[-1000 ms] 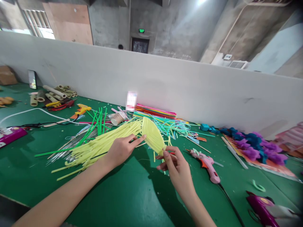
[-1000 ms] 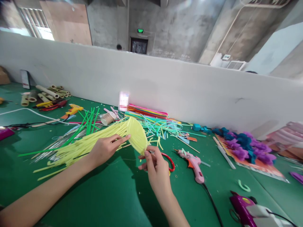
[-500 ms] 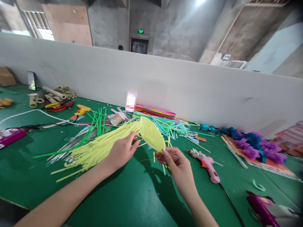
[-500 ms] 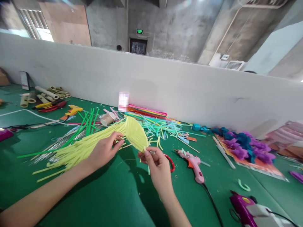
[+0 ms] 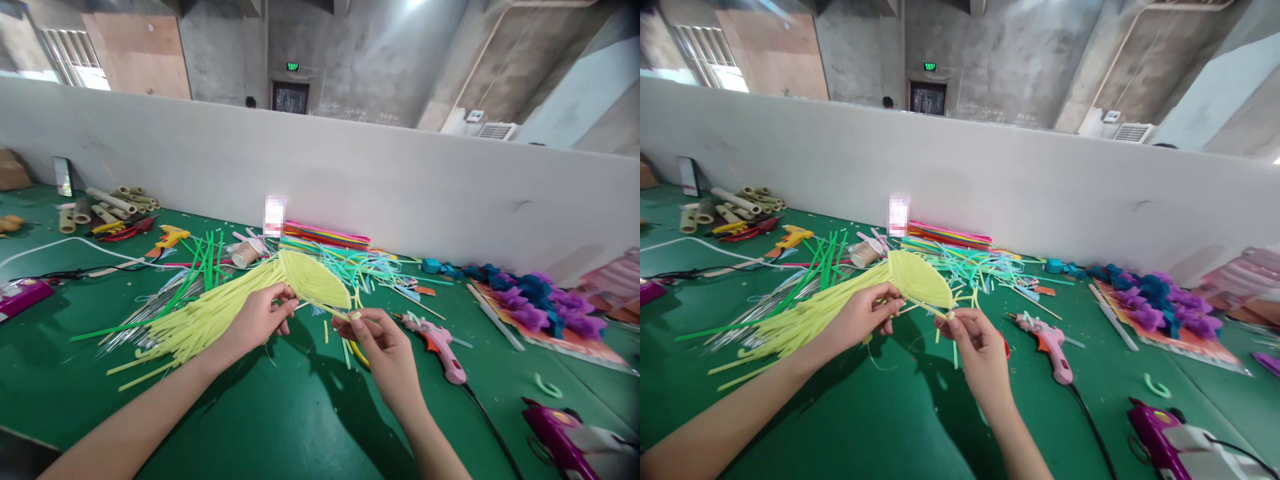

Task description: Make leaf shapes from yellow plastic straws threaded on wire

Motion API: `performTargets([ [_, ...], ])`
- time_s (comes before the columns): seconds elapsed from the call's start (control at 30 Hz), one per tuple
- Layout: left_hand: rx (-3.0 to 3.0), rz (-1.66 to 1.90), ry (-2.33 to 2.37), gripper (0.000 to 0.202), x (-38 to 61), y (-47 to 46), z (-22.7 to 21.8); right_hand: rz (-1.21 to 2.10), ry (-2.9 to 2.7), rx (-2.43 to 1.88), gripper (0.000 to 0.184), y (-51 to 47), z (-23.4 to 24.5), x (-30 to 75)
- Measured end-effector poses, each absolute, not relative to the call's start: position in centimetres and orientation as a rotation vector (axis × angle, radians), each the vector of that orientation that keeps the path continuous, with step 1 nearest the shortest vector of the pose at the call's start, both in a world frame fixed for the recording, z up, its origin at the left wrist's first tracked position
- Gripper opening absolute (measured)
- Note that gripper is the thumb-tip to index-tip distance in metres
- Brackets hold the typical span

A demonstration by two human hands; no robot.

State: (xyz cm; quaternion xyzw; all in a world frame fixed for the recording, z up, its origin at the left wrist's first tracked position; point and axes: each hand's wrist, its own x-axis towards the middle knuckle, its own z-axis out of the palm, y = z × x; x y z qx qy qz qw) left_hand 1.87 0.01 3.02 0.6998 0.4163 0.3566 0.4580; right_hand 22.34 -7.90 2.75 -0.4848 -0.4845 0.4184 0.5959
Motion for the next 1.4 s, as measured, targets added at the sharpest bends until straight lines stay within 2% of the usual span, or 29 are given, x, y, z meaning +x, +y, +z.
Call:
performTargets([
  [0.6,1.919,1.111,1.171,0.032,2.0,-0.9,4.3,0.954,-1.168,-1.092,0.024,-8.8,3.5,22.3],
  [0.87,1.949,1.205,1.186,0.031,2.0,-1.4,4.6,0.961,-1.206,-1.155,0.028,-8.8,3.4,21.8],
  [1.1,1.978,1.247,1.185,0.027,2.1,-1.6,4.4,1.039,-1.012,-1.089,0.023,-8.2,1.8,21.5],
  [1.4,2.074,1.285,1.211,0.026,2.2,-1.8,4.5,1.005,-1.028,-1.143,0.026,-8.0,1.6,21.7],
])
